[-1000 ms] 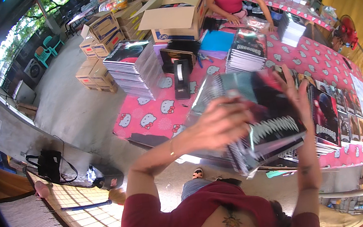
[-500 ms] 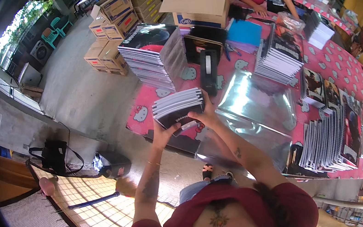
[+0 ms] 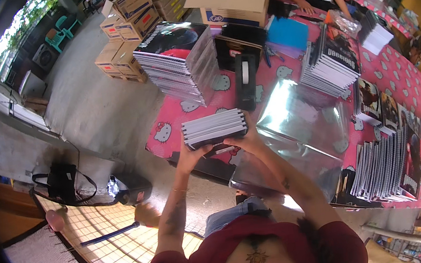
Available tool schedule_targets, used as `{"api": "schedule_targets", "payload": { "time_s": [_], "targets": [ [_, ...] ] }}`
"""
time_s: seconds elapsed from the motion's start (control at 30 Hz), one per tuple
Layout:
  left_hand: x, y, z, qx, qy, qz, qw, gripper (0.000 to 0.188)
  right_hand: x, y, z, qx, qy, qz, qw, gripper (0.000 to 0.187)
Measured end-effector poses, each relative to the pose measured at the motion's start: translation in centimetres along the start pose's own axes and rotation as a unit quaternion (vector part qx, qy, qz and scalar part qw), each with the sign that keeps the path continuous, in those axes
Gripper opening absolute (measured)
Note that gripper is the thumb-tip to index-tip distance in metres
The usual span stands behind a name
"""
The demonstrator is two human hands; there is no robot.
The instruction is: The person places stacks of notebooks into plastic bags, seals them with tape, and stacks the packaged notebooks on a table.
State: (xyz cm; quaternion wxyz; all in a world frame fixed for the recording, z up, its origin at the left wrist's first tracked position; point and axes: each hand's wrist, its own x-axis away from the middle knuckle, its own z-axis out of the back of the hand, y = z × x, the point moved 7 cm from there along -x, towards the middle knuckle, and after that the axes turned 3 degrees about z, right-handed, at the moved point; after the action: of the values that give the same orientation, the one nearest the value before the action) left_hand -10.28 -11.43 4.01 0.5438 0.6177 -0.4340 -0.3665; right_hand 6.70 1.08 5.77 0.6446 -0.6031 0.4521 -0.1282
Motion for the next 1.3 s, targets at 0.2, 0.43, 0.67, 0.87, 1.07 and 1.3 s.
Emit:
{"api": "schedule_targets", "payload": {
  "time_s": [0.2,0.43,0.67,0.87,1.07,1.3],
  "targets": [
    [3.7,21.9,-7.0,-0.458,0.168,-0.343,0.803,0.085,-0.2,-0.7,0.4,0.013,-0.014,-0.042,0.999,0.091],
    [1.8,12.4,-13.3,-0.601,-0.059,-0.271,0.750,0.099,0.4,2.0,0.2,-0.157,-0.014,-0.140,0.978,0.091],
    [-1.0,14.8,-10.6,-0.692,-0.074,-0.167,0.699,0.088,-0.1,0.0,1.3,0.046,-0.031,-0.066,0.996,0.091],
    [-0.8,14.9,-10.2,-0.648,-0.097,-0.221,0.723,0.069,0.0,-5.6,1.9,0.135,-0.038,-0.037,0.989,0.092],
    [-2.0,11.5,-12.0,-0.258,-0.044,-0.048,0.964,0.054,13.0,-7.5,14.2,-0.001,0.260,-0.203,0.944,0.081],
    [-3.0,-6.3,-22.2,-0.127,-0.103,0.157,0.974,0.079,22.5,-10.1,21.3,-0.034,0.322,-0.363,0.873,0.056]
  ]
}}
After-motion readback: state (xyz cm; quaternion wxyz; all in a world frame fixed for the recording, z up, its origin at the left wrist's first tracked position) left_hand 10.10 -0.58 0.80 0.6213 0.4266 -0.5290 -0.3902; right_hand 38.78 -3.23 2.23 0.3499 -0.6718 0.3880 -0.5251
